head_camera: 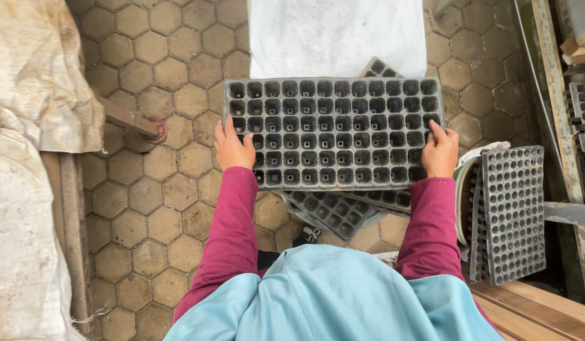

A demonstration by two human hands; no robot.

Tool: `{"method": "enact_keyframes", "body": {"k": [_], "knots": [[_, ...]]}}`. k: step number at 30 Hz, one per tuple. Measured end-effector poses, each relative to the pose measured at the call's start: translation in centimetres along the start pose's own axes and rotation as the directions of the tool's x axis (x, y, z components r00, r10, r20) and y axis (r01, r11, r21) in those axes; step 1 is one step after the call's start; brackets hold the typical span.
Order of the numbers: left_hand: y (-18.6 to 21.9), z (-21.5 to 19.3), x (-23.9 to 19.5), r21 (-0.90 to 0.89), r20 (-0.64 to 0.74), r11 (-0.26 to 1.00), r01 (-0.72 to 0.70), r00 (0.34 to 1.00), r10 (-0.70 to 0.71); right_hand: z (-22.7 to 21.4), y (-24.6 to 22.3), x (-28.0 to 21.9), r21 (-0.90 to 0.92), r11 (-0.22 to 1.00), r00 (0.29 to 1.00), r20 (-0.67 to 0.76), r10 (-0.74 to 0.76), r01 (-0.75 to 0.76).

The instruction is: The person scoops soil from a pile on a white sheet and fills the cells of a seed-starting tray using a white plastic scoop. The person works methodically across the tray, filling each compartment with soil.

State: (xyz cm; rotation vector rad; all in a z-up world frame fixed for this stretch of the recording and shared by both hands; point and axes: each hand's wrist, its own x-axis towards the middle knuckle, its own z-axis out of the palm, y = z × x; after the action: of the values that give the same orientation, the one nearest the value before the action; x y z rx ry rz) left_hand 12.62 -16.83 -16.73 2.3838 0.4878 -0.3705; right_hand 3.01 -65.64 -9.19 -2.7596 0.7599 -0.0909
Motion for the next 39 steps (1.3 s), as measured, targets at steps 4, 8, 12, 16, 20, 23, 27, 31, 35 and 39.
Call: {"method": "enact_keyframes", "body": {"k": [4, 8, 12, 16, 20, 23, 27, 31, 35, 39], "knots": [[-3.5, -3.9, 2.4, 0.029, -0.069, 0.999, -0.020, 0.997, 0.022, 1.3, -5.1, -4.2, -0.013, 1.000, 0.999, -0.019, 0.026, -0.026], [-8.0, -8.5, 5.9, -0.011, -0.132, 0.994, -0.110, 0.985, 0.108, 3.5, -10.2, -7.7, -0.001, 0.998, 0.998, -0.004, 0.069, -0.069], [-12.6, -13.3, 9.2, 0.010, -0.142, 0.993, -0.119, 0.983, 0.119, 7.1, -15.4, -10.5, 0.038, 0.995, 0.995, 0.020, 0.094, -0.094], [-16.8, -18.0, 11.9, 0.066, -0.204, 0.991, -0.114, 0.971, 0.125, 11.1, -20.8, -12.1, 0.077, 0.995, 0.997, 0.043, 0.060, -0.064], [-19.9, -21.0, 14.6, 0.130, -0.237, 0.988, -0.085, 0.965, 0.114, 14.4, -25.9, -12.8, 0.093, 0.995, 0.998, 0.049, 0.039, -0.043], [-21.3, -21.6, 16.8, 0.136, -0.225, 0.989, -0.059, 0.970, 0.089, 15.9, -29.0, -12.3, 0.087, 0.994, 0.997, 0.055, 0.058, -0.062], [-21.7, -20.7, 21.1, 0.126, -0.191, 0.990, -0.058, 0.978, 0.081, 17.6, -31.8, -9.5, 0.027, 0.997, 0.997, 0.041, 0.066, -0.068], [-20.3, -18.3, 26.8, 0.121, -0.171, 0.988, -0.097, 0.978, 0.117, 20.1, -33.2, -5.2, 0.036, 0.993, 0.993, 0.018, 0.115, -0.116], [-17.5, -15.4, 34.2, 0.110, -0.151, 0.982, -0.153, 0.974, 0.169, 23.8, -33.2, 0.3, 0.044, 0.983, 0.984, 0.014, 0.180, -0.181], [-14.0, -12.6, 42.1, 0.107, -0.090, 0.966, -0.236, 0.965, 0.246, 27.5, -32.7, 5.2, 0.051, 0.975, 0.976, -0.021, 0.217, -0.216]]}}
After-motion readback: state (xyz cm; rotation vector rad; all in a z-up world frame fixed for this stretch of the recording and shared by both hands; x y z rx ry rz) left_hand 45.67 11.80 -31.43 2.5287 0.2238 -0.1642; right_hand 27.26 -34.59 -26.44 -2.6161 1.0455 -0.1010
